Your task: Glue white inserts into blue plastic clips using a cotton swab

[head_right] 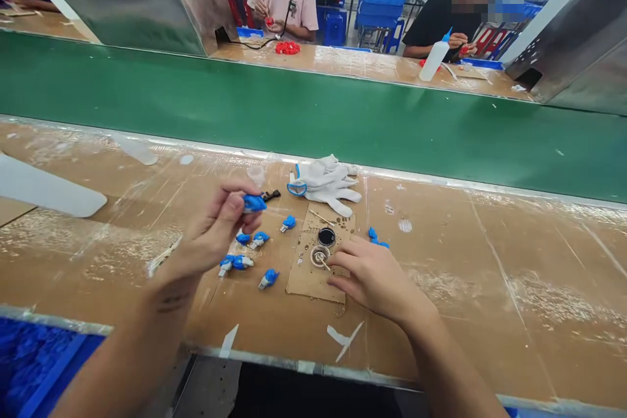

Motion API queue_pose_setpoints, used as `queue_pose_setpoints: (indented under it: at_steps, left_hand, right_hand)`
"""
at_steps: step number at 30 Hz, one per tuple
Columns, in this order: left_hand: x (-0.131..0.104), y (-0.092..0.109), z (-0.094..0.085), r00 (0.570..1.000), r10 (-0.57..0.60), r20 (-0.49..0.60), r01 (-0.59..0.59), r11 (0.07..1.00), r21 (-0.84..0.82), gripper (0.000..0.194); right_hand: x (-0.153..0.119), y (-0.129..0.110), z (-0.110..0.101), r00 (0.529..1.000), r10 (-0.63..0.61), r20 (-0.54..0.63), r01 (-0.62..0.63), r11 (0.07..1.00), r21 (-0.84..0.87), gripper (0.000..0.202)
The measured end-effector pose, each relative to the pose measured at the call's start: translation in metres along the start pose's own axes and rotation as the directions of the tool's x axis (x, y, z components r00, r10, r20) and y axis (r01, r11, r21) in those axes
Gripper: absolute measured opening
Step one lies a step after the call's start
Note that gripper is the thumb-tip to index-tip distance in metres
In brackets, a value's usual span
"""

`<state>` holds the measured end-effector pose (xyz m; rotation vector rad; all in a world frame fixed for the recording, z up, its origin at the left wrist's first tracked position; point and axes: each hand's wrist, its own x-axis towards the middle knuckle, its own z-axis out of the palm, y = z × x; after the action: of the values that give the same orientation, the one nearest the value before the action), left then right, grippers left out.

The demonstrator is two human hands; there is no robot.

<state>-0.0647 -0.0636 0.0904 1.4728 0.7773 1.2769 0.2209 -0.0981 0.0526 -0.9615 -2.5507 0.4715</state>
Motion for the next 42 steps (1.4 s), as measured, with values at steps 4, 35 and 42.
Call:
queue_pose_setpoints:
  at_steps: [4, 35, 42]
  left_hand:
    - [-0.015, -0.034, 0.018, 0.958, -0.285, -0.008, 0.268, 0.910, -0.316, 0.031]
    - [-0.042, -0.063, 0.030, 0.986, -0.098, -0.133, 0.126, 0.967, 0.220, 0.024]
    - [-0.043, -0.059, 0.034, 0.998, -0.043, -0.051, 0.058, 0.930, 0.362, 0.025]
  right_hand:
    - [0.010, 0.001, 0.005, 0.998, -0.036, -0.049, 0.034, 0.999, -0.043, 0.021]
    - [0.014, -0.008, 0.012, 0.758, 0.282, -0.588, 0.004, 0.900, 0.437, 0.027]
    - [0.028, -0.026, 0.011, 0.704, 0.288, -0.650, 0.082, 0.875, 0.477, 0.026]
